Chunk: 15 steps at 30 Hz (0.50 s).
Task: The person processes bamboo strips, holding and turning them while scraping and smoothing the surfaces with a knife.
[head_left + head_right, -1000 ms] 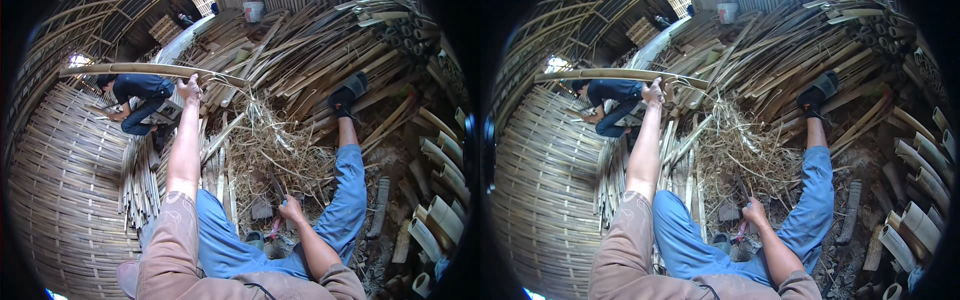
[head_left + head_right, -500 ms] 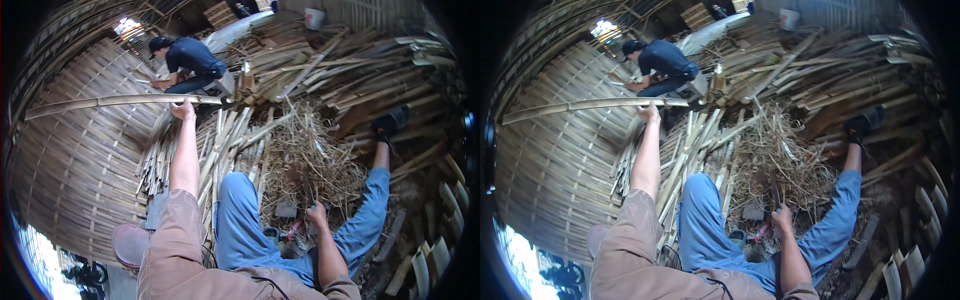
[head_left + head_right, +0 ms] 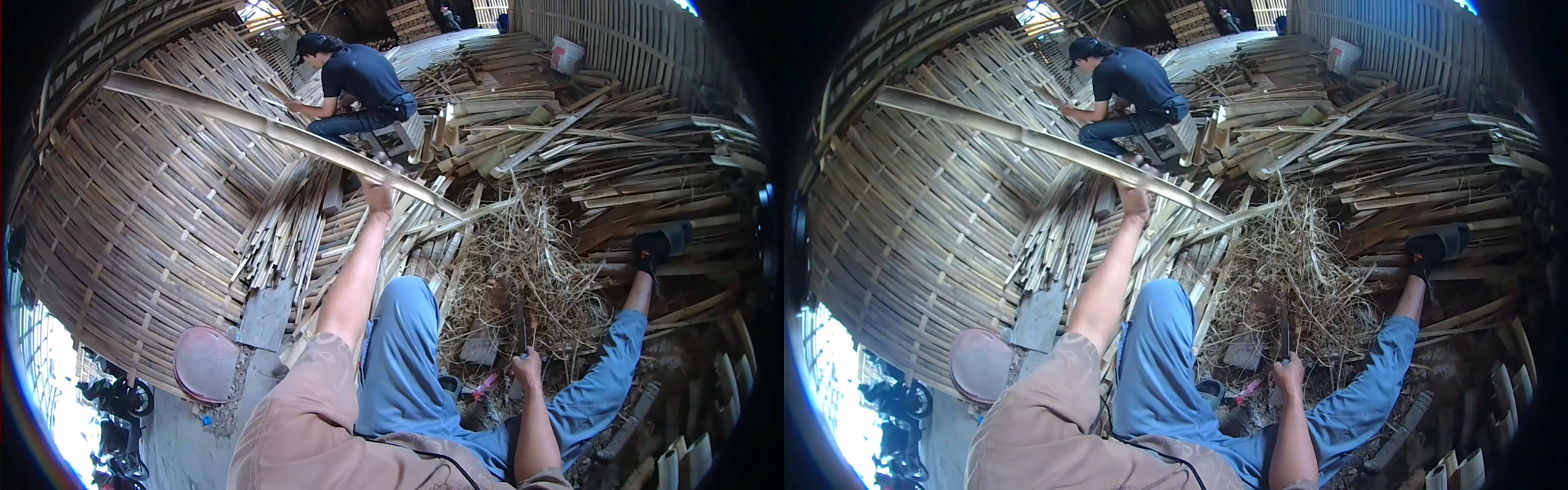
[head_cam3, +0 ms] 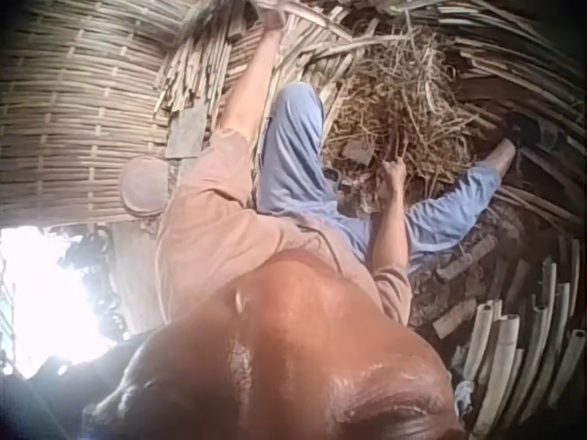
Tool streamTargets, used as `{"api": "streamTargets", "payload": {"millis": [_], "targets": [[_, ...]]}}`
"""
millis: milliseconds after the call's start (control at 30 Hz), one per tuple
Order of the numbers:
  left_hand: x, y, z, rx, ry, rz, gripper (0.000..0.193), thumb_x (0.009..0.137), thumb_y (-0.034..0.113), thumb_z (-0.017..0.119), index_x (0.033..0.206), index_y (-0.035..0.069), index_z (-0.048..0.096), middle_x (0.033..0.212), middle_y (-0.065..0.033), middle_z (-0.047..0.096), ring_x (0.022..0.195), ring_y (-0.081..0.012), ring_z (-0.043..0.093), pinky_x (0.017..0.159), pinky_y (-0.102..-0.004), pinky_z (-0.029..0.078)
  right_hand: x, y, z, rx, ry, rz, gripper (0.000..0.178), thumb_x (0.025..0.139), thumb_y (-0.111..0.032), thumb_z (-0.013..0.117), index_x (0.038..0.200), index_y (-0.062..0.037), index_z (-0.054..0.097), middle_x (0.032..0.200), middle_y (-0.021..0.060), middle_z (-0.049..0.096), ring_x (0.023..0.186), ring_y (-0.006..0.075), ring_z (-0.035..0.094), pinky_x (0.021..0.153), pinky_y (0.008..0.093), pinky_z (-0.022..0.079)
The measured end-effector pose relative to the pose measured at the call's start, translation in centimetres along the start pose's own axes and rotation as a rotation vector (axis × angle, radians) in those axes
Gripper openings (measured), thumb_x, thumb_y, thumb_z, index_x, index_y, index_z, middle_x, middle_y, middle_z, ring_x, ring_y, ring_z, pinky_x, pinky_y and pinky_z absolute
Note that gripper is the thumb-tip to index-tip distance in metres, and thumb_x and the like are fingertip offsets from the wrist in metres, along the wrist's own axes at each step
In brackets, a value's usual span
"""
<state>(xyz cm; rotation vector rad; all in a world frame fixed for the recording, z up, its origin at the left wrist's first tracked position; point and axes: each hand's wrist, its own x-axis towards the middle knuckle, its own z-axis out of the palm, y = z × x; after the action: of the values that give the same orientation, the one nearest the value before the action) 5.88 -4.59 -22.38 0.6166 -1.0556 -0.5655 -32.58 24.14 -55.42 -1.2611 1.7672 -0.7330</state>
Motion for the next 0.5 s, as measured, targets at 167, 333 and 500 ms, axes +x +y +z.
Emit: {"api": "streamTargets", "payload": {"millis": [167,333,500], "targets": [[1.9,2.0,1.4,-0.047,0.252,-0.048,0.047,0.084,-0.002,0.068,0.128,0.005,0.056,0.083,-0.0051,0.062,0.062,-0.0144,0.060,0.056,-0.0280,0.054,0.0,0.9,0.2,-0.030,0.046,-0.077,0.040,0.078,-0.017,0.064,0.114,0.0008,0.067,0.091,0.0250,0.071,0.087,0.0397,0.069,0.079,0.0448,0.053],[0.8,-0.7,0.6,-0.019,0.195,-0.048,0.021,0.082,-0.003,0.063,0.101,0.005,0.065,0.059,0.0029,0.047,0.046,-0.0068,0.043,0.041,-0.0257,0.038,0.9,0.4,0.8,-0.051,0.069,-0.061,0.045,0.077,-0.020,0.064,0.117,0.0000,0.067,0.100,0.0264,0.071,0.097,0.0423,0.069,0.086,0.0463,0.054],[0.7,-0.5,2.5,-0.129,0.154,-0.169,0.017,0.086,0.001,0.056,0.101,0.003,0.063,0.058,0.0049,0.035,0.044,-0.0069,0.032,0.041,-0.0254,0.029,-0.1,-1.5,-0.9,-0.002,-0.064,0.086,0.047,0.080,-0.024,0.065,0.121,-0.0010,0.062,0.114,0.0298,0.068,0.111,0.0464,0.063,0.095,0.0490,0.051]]}}
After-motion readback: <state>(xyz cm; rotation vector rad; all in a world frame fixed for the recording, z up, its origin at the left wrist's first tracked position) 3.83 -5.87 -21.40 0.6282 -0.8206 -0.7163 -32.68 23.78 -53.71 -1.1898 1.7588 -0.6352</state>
